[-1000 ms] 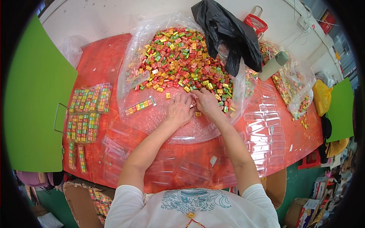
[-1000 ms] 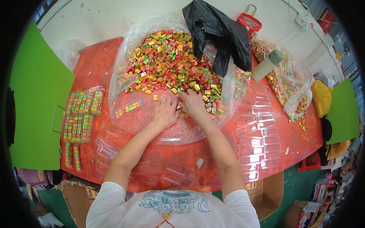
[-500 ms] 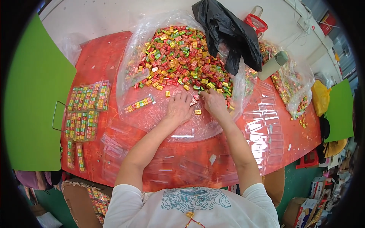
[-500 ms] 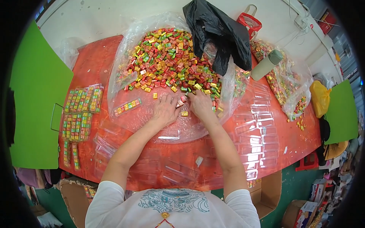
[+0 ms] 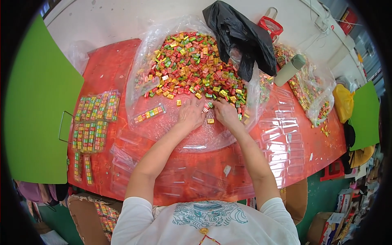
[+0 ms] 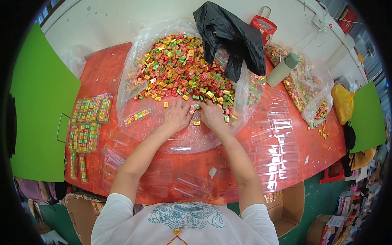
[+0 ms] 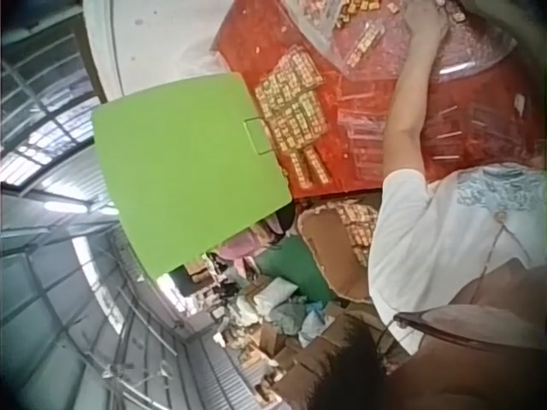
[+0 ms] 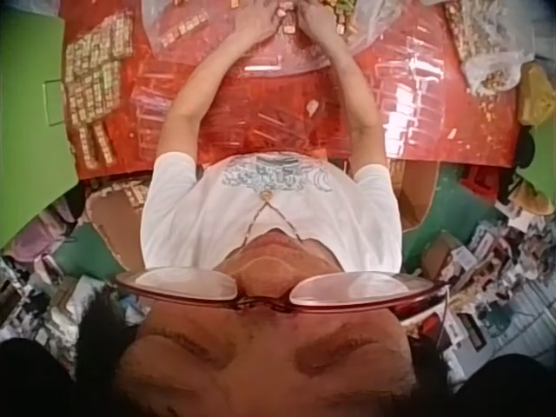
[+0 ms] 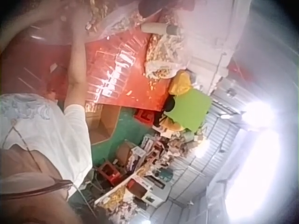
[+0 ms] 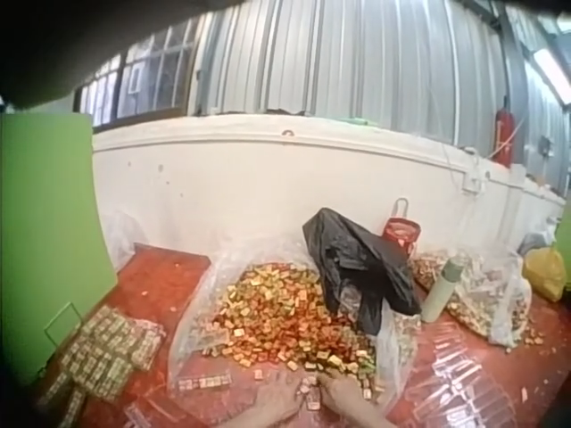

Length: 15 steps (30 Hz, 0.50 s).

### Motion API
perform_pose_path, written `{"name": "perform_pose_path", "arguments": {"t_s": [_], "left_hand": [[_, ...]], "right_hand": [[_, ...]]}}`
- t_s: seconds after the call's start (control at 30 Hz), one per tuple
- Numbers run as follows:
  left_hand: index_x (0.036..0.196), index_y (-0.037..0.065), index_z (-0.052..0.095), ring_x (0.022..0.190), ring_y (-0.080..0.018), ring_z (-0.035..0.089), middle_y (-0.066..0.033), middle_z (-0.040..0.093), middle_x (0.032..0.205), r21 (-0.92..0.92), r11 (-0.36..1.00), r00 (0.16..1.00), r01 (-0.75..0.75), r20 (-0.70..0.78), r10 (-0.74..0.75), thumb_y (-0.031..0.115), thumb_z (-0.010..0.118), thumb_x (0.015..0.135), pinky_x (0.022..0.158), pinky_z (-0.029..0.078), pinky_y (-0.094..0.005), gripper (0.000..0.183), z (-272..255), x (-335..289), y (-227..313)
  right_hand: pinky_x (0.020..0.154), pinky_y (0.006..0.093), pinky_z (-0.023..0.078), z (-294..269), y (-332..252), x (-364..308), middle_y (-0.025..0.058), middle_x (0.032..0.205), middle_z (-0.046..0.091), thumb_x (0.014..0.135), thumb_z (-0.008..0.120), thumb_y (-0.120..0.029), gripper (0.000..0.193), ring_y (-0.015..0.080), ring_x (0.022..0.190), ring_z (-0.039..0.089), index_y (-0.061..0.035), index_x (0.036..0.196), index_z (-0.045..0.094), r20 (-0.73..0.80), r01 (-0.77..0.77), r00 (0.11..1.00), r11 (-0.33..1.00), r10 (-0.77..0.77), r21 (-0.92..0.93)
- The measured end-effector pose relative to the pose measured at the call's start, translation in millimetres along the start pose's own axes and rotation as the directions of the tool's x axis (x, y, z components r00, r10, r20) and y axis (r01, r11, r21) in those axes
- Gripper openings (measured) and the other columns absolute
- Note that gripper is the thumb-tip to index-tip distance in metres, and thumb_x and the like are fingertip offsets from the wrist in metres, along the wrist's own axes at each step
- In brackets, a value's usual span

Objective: Organizing and arranging small colorful toy blocks on a table into sets.

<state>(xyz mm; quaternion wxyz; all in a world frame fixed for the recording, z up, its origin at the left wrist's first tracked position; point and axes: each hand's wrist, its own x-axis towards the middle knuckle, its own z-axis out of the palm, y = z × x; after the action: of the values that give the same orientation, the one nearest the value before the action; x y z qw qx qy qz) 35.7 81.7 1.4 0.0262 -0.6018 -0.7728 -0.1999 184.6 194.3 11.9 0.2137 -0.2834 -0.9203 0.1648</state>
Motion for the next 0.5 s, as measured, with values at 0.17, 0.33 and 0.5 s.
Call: {"name": "perform_pose_path", "arguments": {"t_s": [0.17,0.33,0.5], "left_hand": [[0.142,0.015,0.048,0.111,-0.0394,0.057,-0.0252,0.047,0.128,0.009,1.000,0.998,-0.022,0.067,0.021,0.030,0.065,0.085,0.086,0.053,-0.0493,0.061,0.0,6.1,-3.7],[0.133,0.017,0.057,0.108,-0.0377,0.058,-0.0183,0.051,0.119,0.022,0.999,0.999,-0.029,-0.015,0.029,0.030,0.064,0.087,0.087,0.052,-0.0486,0.049,1.7,1.8,-6.7],[0.132,0.009,0.052,0.110,-0.0420,0.058,-0.0242,0.051,0.121,-0.216,0.974,0.987,0.061,0.161,-0.025,0.028,0.063,0.087,0.087,0.052,-0.0511,0.051,-30.4,-7.3,-14.5]], "right_hand": [[0.072,0.0473,0.055,-2.5,8.8,-9.6,0.0167,0.088,0.062,0.086,0.060,-0.012,0.024,0.0378,0.079,0.066,-0.0066,0.109,0.066,-0.023,0.070,0.997,0.997,-0.071,-0.025],[0.076,0.0463,0.053,-10.9,-11.1,-23.9,0.0168,0.090,0.061,0.084,0.064,-0.014,0.018,0.0362,0.085,0.064,-0.0045,0.099,0.063,0.055,0.217,0.975,0.976,-0.217,0.014],[0.074,0.0439,0.053,-6.3,-8.2,-28.3,0.0150,0.091,0.062,0.083,0.066,-0.018,0.021,0.0337,0.086,0.065,-0.0034,0.097,0.059,0.163,0.201,0.971,0.967,-0.175,-0.158]]}}
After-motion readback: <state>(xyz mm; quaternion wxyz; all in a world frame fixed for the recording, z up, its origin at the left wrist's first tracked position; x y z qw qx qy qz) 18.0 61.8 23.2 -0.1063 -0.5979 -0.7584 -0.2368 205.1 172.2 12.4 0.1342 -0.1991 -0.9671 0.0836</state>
